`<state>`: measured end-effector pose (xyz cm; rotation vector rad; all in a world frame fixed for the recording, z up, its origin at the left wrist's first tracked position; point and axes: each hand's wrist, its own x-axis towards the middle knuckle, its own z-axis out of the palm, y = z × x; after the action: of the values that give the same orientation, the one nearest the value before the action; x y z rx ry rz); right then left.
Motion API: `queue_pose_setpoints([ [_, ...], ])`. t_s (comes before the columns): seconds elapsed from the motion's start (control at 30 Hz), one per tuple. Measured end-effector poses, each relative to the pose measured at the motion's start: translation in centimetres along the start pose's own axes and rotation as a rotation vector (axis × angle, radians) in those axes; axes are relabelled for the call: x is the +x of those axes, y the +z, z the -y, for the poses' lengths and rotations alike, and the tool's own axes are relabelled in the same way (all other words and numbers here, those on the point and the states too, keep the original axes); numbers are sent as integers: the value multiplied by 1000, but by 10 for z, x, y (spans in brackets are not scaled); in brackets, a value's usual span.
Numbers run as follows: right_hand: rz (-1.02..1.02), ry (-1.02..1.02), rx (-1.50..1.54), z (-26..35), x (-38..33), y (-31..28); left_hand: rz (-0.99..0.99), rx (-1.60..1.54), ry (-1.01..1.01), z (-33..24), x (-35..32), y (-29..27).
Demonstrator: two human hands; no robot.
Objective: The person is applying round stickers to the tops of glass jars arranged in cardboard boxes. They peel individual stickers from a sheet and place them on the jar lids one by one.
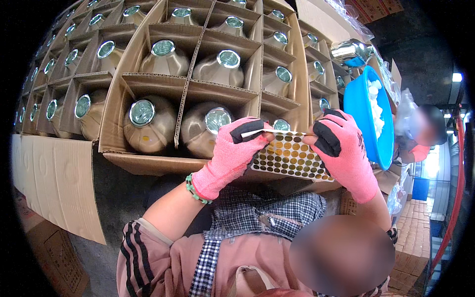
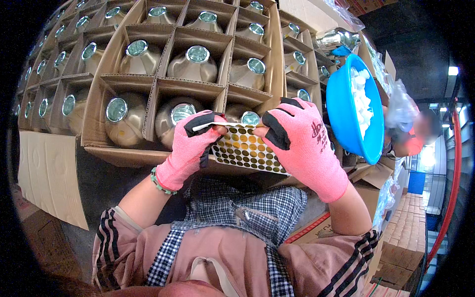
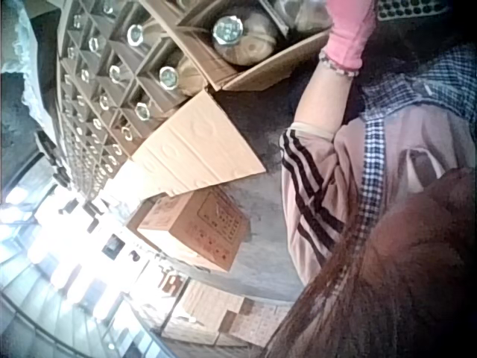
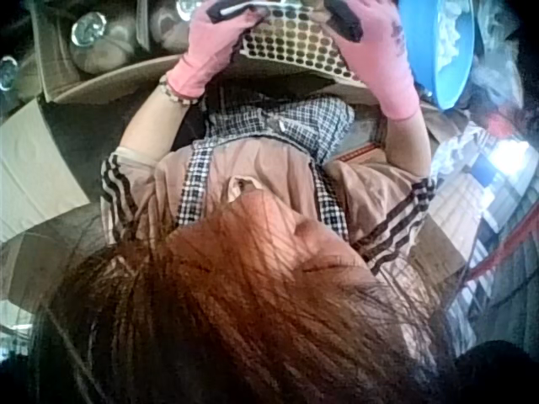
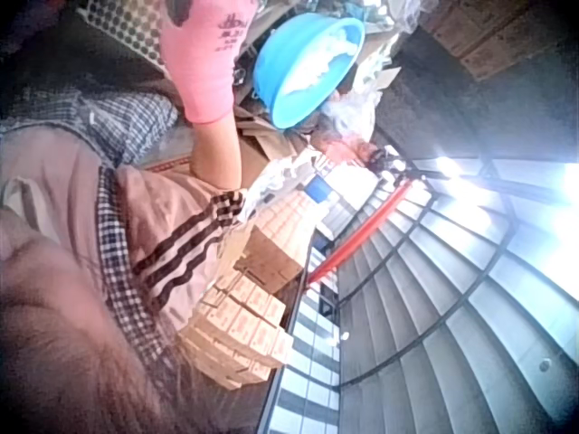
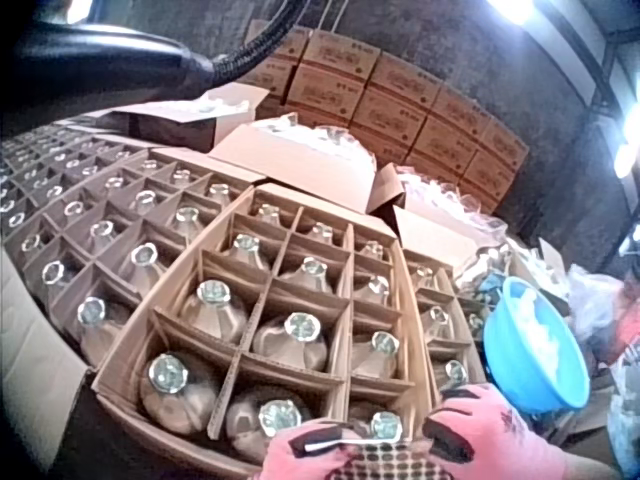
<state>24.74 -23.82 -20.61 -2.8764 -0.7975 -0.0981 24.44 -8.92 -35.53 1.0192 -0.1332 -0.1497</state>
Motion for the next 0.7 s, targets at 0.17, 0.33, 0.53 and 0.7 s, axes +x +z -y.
queue_pose_setpoints([
  [0.17,-7,-38,92,-6,0,2,-3,-33,-25,-2,0,1],
  [0.33,-55,-131,15,-7,0,3,17,62,39,-1,2,-1],
  [0.53,-110,-290,-130,-13,0,10,-60,-8,-103,-3,1,2],
  [0.7,-109,-380,-204,-12,3,12,-74,13,-107,-5,2,0],
])
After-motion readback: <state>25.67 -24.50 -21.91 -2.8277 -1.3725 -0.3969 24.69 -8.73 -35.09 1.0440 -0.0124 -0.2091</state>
